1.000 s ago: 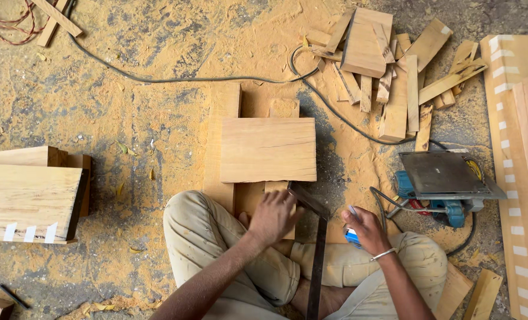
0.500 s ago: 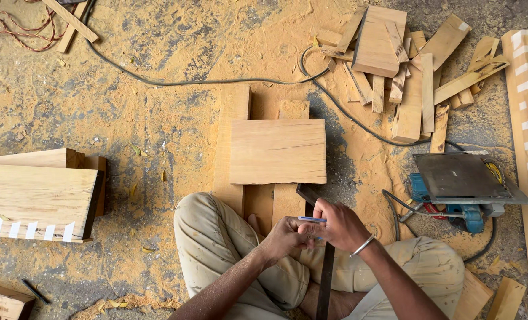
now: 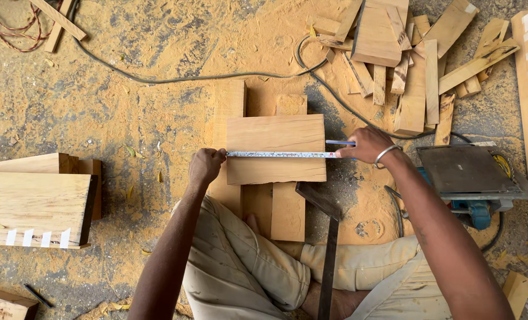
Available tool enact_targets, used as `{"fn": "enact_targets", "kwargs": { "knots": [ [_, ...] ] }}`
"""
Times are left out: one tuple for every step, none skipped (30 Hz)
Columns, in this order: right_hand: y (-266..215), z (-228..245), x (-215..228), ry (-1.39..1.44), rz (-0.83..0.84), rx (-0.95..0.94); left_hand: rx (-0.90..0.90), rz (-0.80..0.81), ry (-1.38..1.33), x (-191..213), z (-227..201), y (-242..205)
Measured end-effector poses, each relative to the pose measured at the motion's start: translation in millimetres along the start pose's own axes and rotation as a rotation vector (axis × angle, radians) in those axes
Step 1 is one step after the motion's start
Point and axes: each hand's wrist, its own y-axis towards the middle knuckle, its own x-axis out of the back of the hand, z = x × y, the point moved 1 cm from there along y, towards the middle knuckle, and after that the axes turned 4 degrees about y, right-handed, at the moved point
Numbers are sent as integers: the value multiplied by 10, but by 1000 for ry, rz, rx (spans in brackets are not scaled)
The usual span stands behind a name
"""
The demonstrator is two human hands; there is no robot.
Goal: The person measures and marks wooden planks with a tape measure and pencil, then uses a circular saw with a square guide to cut the wood. They repeat this process on multiple pieces, stacking the cut planks and discarding offcuts.
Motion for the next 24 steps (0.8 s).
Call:
{"fn": "enact_targets", "kwargs": {
  "knots": [
    [87, -12, -12, -41, 8, 8, 6, -18, -9, -32, -52, -7],
    [173, -9, -36, -82, 16, 14, 12, -36, -19, -54, -104, -20],
    [240, -23, -39, -123, 25, 21, 18, -53, -27, -71, -153, -35],
    [289, -43, -36, -102, 23, 30, 23, -76, -19, -77, -178, -67],
    [327, -58, -35, -81, 21, 39, 28, -100, -9, -80, -192, -104],
    [352, -62, -43, -59, 18, 46, 31, -123, 1, -70, -198, -133],
    [363, -45, -75, -77, 22, 54, -34, -184, 33, -55, -198, -179],
    [386, -32, -66, -97, 16, 61, -106, -251, 60, -64, -245, -205],
    [406, -14, -58, -118, 10, 68, -179, -317, 87, -76, -298, -226],
    [410, -2, -69, -126, 20, 51, -234, -277, 94, -141, -362, -270],
    [421, 17, -85, -134, 29, 34, -288, -236, 101, -251, -459, -327],
    [433, 47, -116, -141, 40, 18, -341, -196, 108, -363, -562, -389],
    [438, 73, -142, -129, 41, 29, -490, -200, 122, -514, -694, -506],
    [458, 108, -158, -116, 36, 40, -641, -206, 137, -667, -849, -620],
    [471, 146, -181, -103, 32, 51, -670, -131, 259, -822, -999, -721],
    [485, 175, -197, -88, 36, 43, -695, -57, 379, -979, -1153, -822],
    [500, 205, -218, -72, 39, 36, -679, -35, 396, -1090, -1270, -905],
    [511, 231, -241, -57, 43, 30, -660, -13, 414, -1182, -1368, -985],
    [517, 248, -259, -38, 21, 48, -642, 9, 432, -1250, -1452, -1035],
    [537, 262, -267, -20, 0, 68, -629, -26, 423, -1287, -1524, -1055],
    [564, 264, -265, -2, -22, 88, -617, -61, 414, -1311, -1586, -1061],
    [573, 245, -284, 8, -10, 76, -606, -88, 407, -1327, -1623, -1070],
    [591, 217, -293, 18, 1, 64, -594, -83, 410, -1338, -1645, -1067],
    [599, 185, -310, 29, 17, 52, -579, -75, 412, -1351, -1658, -1076]
  ]
}}
